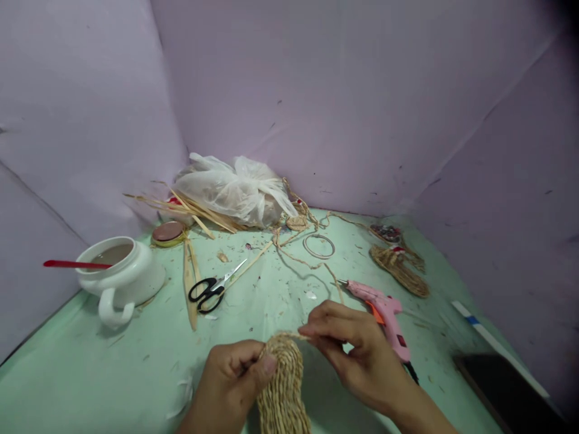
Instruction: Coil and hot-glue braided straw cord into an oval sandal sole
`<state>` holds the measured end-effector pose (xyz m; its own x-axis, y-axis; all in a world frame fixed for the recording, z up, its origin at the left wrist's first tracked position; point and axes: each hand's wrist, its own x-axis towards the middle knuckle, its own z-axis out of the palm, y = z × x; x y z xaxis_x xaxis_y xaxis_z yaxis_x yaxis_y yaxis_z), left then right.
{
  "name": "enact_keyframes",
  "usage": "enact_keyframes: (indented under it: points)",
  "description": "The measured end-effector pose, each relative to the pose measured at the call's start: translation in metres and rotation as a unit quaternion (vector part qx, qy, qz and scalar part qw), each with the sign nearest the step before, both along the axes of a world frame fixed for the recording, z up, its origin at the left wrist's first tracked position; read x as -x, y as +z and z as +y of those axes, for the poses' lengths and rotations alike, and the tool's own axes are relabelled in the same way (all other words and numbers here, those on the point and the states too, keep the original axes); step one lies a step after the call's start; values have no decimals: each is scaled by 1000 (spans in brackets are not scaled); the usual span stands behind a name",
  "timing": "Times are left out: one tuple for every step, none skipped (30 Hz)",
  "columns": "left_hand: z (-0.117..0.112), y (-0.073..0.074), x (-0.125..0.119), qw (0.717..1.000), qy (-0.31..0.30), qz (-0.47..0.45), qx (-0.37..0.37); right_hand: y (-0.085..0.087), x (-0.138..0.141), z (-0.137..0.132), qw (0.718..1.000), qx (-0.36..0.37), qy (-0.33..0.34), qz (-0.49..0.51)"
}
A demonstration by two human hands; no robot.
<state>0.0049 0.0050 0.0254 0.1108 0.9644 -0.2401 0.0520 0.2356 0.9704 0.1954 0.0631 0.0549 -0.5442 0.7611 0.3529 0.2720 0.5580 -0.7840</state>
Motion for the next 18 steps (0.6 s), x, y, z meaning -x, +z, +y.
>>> enact_keyframes:
  points:
    - [0, 0, 1, 1000, 8, -3, 1, 1, -1, -1, 1000, 25, 5, -7]
    - [0, 0, 1, 1000, 12, -3, 1, 2, -3, -3, 999, 45, 8, -12]
    - [1, 1, 1, 1000, 11, -2, 1, 3, -4, -4, 998, 58, 7, -16]
    - [0, 1, 2, 1000, 9, -2, 0, 4, -5, -4, 998, 64, 2, -17]
    - [0, 0, 2, 1000, 9, -2, 1, 4, -6, -5, 998, 65, -4, -16]
    - [0, 0, 1, 1000, 12, -2, 1, 3, -5, -5, 998, 62, -12, -16]
    - [0, -1, 1, 1000, 15, -3, 4, 3, -5, -6, 998, 57, -20, -19]
    - [-1, -1, 1, 1000, 20, -4, 8, 3, -4, -6, 998, 52, -24, -22]
    - [-1, -2, 1, 1000, 26, -5, 10, 3, -3, -7, 998, 47, -25, -27]
    - [-1, -2, 1, 999, 30, -3, 11, 3, -3, -8, 998, 43, -25, -31]
    - [-1, -3, 1, 999, 33, -1, 12, 3, -2, -9, 998, 37, -25, -34]
    - [-1, -3, 1, 999, 34, 0, 13, 4, -2, -10, 998, 32, -26, -37]
    - [-1, -3, 1, 999, 36, -2, 14, 5, -2, -11, 999, 26, -27, -39]
    - [-1, -3, 0, 999, 38, -6, 17, 5, -2, -12, 999, 19, -26, -42]
    - [-1, -3, 0, 999, 40, -14, 21, 5, -3, -13, 999, 13, -24, -47]
    - [-1, -3, 0, 998, 44, -27, 27, 5, -3, -14, 998, 8, -20, -53]
    - [-1, -3, 0, 997, 50, -41, 33, 4, -4, -15, 998, 5, -16, -61]
    - [-1, -4, -1, 996, 55, -54, 39, 4, -4, -15, 998, 6, -12, -68]
